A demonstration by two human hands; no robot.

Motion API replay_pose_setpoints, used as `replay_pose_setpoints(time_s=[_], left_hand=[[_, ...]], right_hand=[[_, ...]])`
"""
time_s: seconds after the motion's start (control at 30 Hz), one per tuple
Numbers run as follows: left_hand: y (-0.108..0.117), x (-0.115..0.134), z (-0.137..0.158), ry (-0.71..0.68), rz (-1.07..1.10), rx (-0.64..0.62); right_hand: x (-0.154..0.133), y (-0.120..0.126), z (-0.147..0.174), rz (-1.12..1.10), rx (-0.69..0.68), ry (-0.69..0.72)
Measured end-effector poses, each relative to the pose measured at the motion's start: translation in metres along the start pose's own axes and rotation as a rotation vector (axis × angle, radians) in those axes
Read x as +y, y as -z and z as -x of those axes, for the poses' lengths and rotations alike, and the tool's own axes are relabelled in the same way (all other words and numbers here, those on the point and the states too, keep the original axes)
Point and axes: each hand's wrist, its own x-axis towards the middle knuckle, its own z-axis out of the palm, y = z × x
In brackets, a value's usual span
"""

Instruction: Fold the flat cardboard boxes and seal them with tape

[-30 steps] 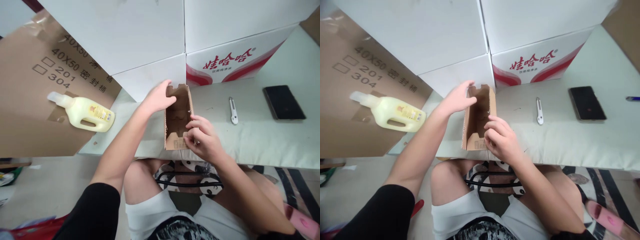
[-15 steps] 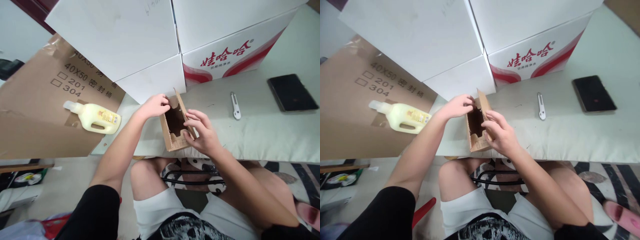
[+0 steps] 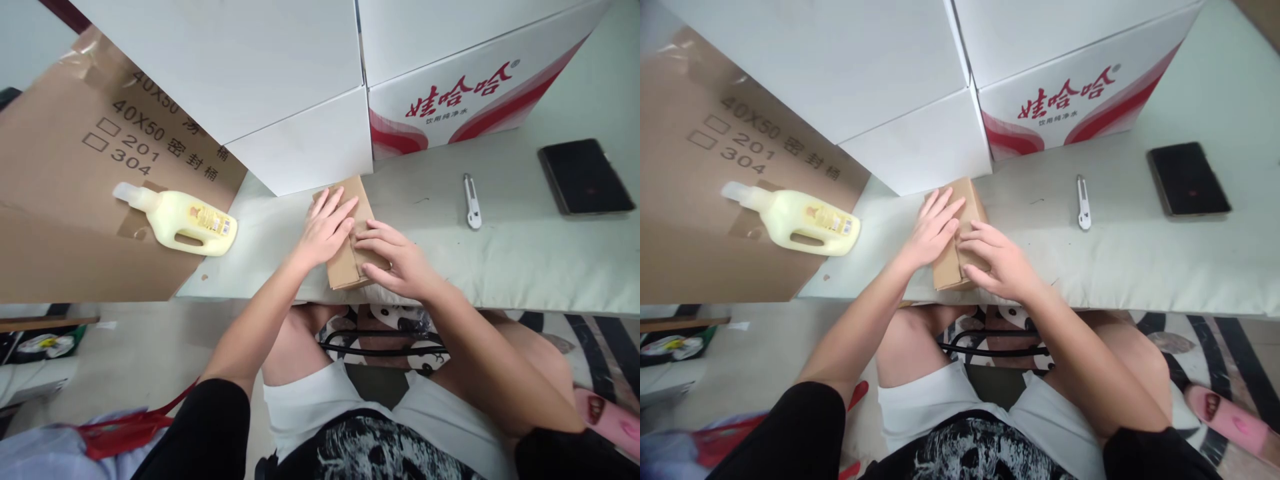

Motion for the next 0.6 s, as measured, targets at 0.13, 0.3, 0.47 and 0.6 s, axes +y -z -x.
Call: replay_pose_setpoints(time_s=[0.13, 0.3, 0.47, 0.6], left_hand=[[-0.002, 0.009, -0.004, 0.084, -0.028, -0.024], [-0.008, -0.006, 0.012, 0.052, 0.101, 0.093], [-0.035, -0.034, 0.07, 0.167, 0.355, 0.356], [-0.067, -0.018, 0.115, 0.282, 0.768, 0.516]], right_hand=[[0.007, -0.005, 0.007, -0.066, 0.062, -0.041], [0.028, -0.009, 0.035, -0.229, 0.036, -0.419], [0.016, -0.018, 0.064, -0.31, -0.077, -0.646], [-0.025, -0.033, 0.08, -0.283, 0.048, -0.555]])
